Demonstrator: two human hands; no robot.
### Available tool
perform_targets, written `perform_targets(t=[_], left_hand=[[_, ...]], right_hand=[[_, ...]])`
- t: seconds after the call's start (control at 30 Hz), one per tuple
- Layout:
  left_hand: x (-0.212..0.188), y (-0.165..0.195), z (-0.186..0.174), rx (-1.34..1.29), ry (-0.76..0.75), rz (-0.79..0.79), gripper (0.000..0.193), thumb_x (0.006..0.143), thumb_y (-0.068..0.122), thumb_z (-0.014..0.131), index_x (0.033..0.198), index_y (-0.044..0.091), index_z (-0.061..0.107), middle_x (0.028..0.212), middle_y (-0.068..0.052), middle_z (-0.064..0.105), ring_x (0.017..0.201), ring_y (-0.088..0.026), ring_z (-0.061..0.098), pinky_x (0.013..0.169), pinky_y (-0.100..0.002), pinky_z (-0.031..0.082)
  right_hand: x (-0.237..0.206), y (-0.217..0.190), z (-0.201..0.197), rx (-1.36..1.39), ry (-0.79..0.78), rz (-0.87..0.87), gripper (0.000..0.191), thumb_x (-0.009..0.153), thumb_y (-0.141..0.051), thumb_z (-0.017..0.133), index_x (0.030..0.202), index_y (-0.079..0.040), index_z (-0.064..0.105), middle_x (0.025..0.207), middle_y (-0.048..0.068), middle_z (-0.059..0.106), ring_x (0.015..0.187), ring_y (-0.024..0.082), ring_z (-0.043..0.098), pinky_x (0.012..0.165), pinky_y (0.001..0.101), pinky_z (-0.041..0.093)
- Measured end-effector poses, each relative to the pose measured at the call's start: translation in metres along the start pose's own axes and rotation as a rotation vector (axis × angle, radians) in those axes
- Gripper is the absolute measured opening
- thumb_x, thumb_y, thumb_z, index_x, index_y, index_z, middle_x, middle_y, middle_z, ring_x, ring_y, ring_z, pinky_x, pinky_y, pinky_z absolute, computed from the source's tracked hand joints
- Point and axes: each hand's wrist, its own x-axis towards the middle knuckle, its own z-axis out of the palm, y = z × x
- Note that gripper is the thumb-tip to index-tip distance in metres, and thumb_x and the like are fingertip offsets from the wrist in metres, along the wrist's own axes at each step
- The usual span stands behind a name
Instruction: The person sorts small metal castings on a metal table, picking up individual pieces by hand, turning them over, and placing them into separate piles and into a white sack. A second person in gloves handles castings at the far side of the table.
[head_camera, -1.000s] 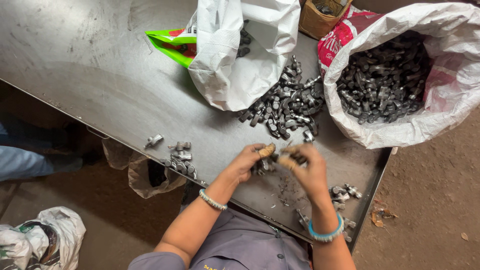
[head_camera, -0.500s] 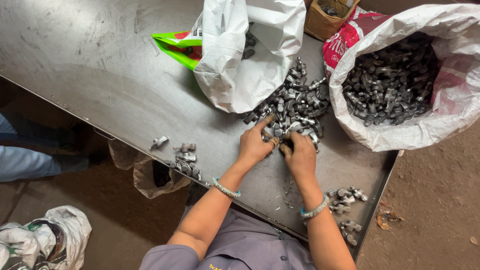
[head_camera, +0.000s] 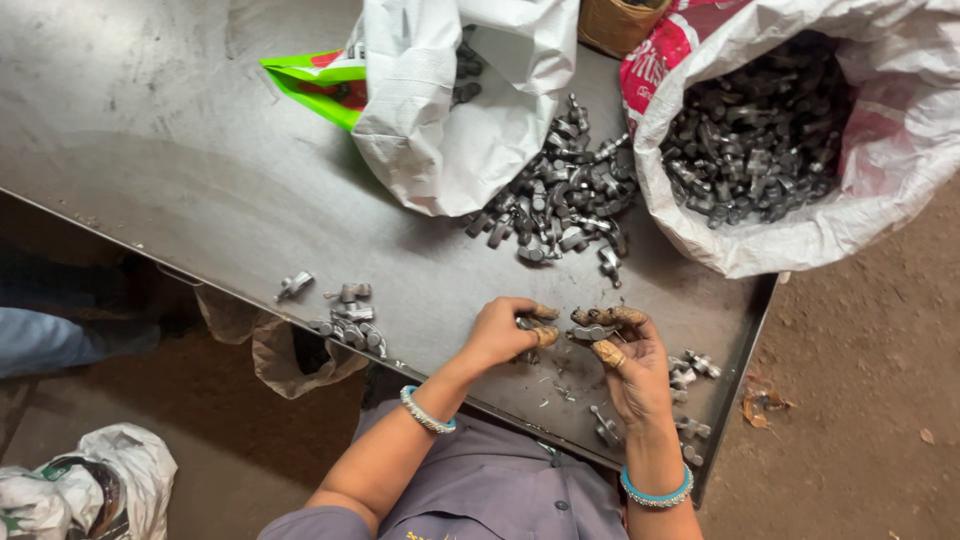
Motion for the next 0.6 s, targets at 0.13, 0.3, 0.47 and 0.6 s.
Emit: perform_targets(t=[0.13, 0.3, 0.47, 0.6], left_hand=[[-0.011, -0.005, 0.003, -0.550, -0.182, -0.141, 0.033, 0.080, 0.011, 0.083, 0.110, -0.001, 0.076, 0.091, -0.007, 0.077, 0.074, -0.010, 0.072, 0.062, -0.028, 0.059], [-0.014, -0.009, 0.006, -0.876, -0.233, -0.326, 0.026, 0.089, 0.011, 0.078, 0.110, -0.004, 0.073, 0.093, -0.010, 0.076, 0.076, -0.014, 0.073, 0.062, -0.030, 0.060], [-0.012, -0.015, 0.022, -1.057, -0.258, -0.405, 0.030, 0.095, 0.021, 0.070, 0.116, -0.001, 0.074, 0.102, -0.010, 0.077, 0.085, -0.017, 0.074, 0.074, -0.030, 0.063], [-0.010, -0.020, 0.028, -1.237, -0.293, -0.516, 0.044, 0.097, 0.038, 0.065, 0.117, 0.000, 0.072, 0.103, -0.012, 0.077, 0.087, -0.020, 0.075, 0.075, -0.034, 0.062]], right_hand=[[-0.008, -0.003, -0.003, 0.088, 0.054, 0.070, 0.044, 0.083, 0.010, 0.073, 0.123, -0.001, 0.059, 0.123, 0.015, 0.068, 0.110, 0.026, 0.069, 0.098, 0.0390, 0.058], [-0.006, 0.004, -0.009, 0.061, 0.101, 0.155, 0.035, 0.085, 0.004, 0.072, 0.119, 0.000, 0.063, 0.109, 0.014, 0.071, 0.097, 0.024, 0.072, 0.086, 0.0351, 0.061], [-0.005, 0.009, -0.017, -0.002, 0.111, 0.187, 0.025, 0.092, -0.005, 0.074, 0.115, 0.001, 0.066, 0.091, 0.009, 0.071, 0.078, 0.018, 0.068, 0.058, 0.0273, 0.054], [0.005, 0.003, -0.001, -0.410, 0.078, 0.208, 0.024, 0.096, -0.015, 0.074, 0.108, 0.005, 0.072, 0.081, 0.009, 0.069, 0.062, 0.018, 0.057, 0.046, 0.0280, 0.042]])
